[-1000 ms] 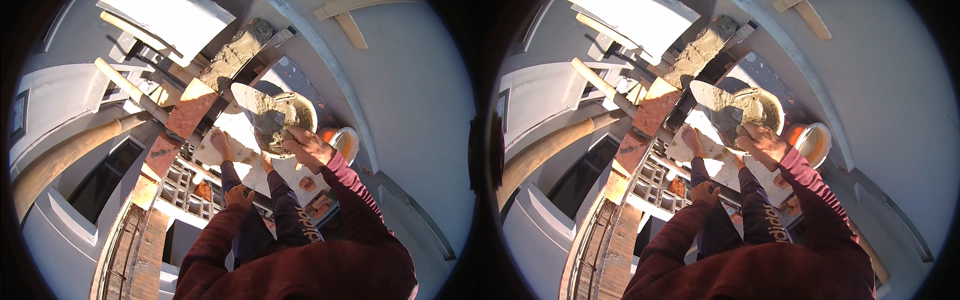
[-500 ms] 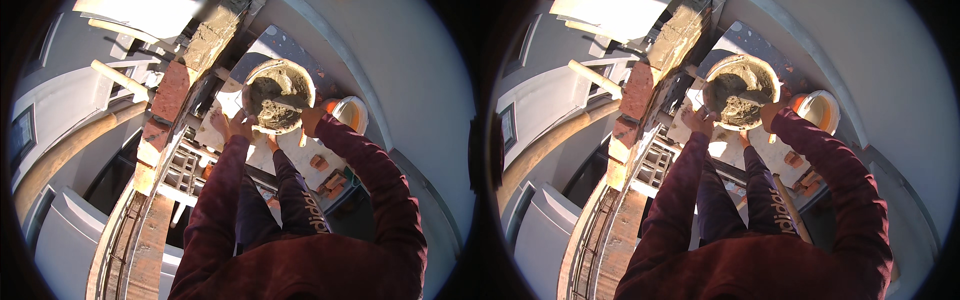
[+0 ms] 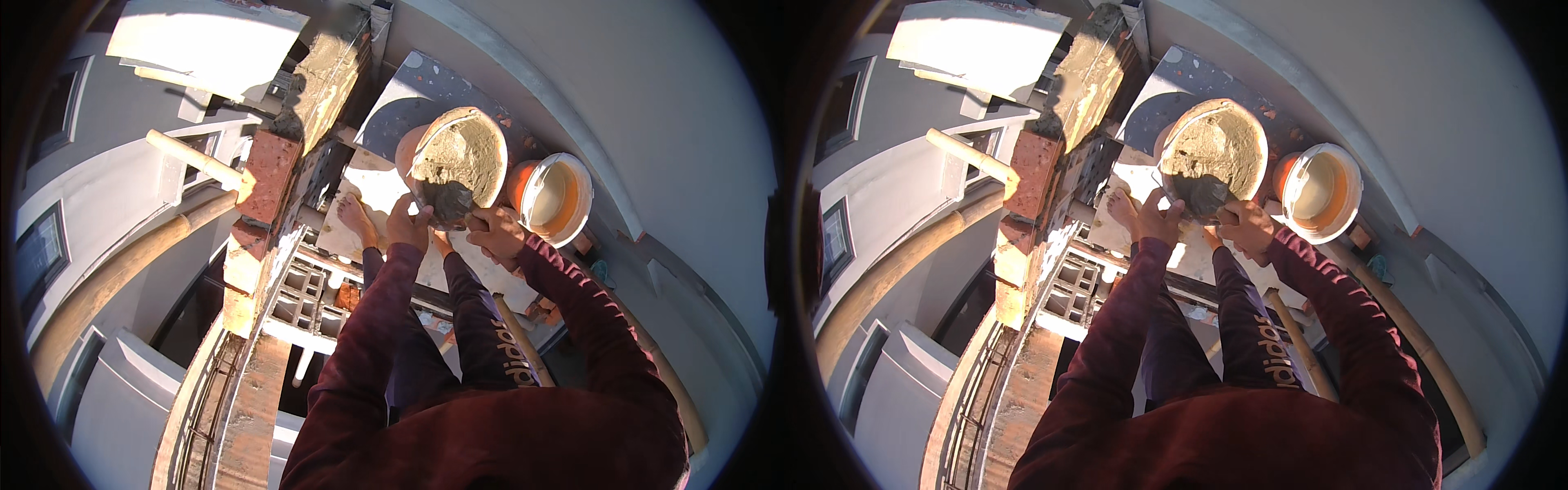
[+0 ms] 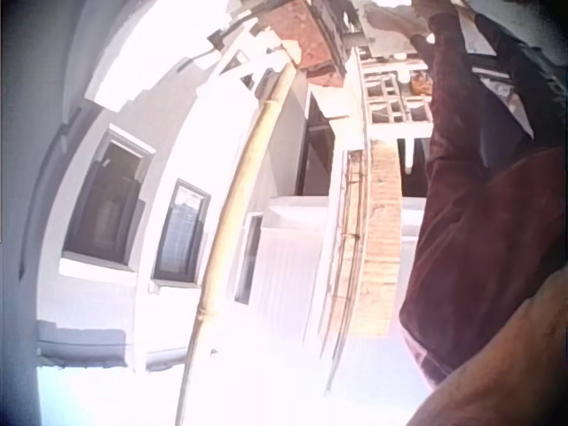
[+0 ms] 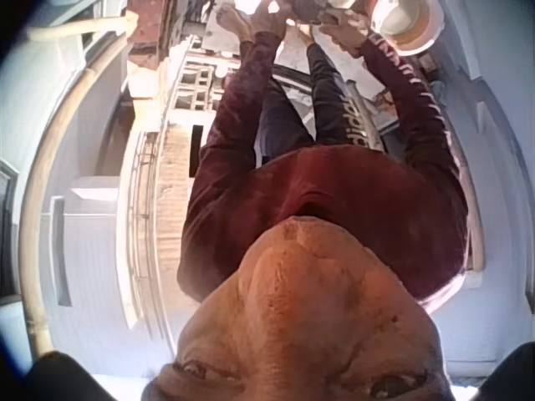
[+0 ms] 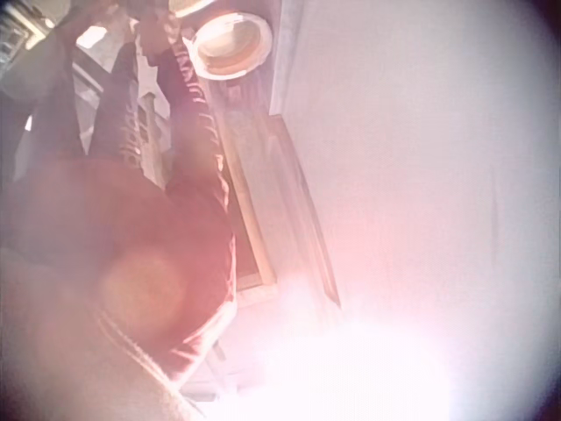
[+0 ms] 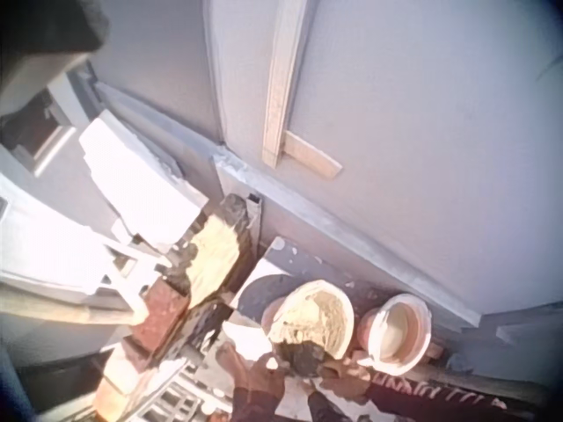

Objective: The person scoops mortar from a bucket using a trowel and applies it to a brick. They place the brick onto a wall, tap it into position, and scrape away excess mortar. The person repeats this process, mixing mortar in a bucket and continuing to build the brick wall.

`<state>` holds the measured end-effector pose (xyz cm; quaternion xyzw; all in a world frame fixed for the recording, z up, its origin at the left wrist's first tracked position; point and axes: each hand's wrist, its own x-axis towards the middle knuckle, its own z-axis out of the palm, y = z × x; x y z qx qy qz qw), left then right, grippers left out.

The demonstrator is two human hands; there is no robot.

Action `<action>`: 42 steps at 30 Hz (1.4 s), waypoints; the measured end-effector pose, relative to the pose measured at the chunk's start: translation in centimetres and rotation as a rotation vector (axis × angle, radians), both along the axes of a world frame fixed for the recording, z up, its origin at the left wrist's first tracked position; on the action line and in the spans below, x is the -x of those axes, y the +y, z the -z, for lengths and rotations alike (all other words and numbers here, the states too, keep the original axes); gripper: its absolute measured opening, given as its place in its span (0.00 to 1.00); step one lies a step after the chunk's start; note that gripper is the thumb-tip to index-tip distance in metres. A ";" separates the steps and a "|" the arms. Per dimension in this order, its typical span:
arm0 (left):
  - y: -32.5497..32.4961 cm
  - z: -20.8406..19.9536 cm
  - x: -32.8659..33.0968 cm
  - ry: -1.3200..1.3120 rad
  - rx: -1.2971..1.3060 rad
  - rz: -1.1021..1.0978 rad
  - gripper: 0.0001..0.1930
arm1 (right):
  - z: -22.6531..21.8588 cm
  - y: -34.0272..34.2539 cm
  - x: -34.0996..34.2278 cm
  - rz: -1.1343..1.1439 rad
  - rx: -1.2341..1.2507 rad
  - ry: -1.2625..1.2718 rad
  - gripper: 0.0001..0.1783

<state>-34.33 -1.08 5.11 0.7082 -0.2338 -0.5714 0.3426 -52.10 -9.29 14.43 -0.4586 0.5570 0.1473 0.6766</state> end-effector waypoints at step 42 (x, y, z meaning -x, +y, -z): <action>19.5 -3.1 -10.1 -0.374 -0.358 0.713 0.25 | 2.6 -9.8 -19.7 0.801 -0.095 -0.606 0.16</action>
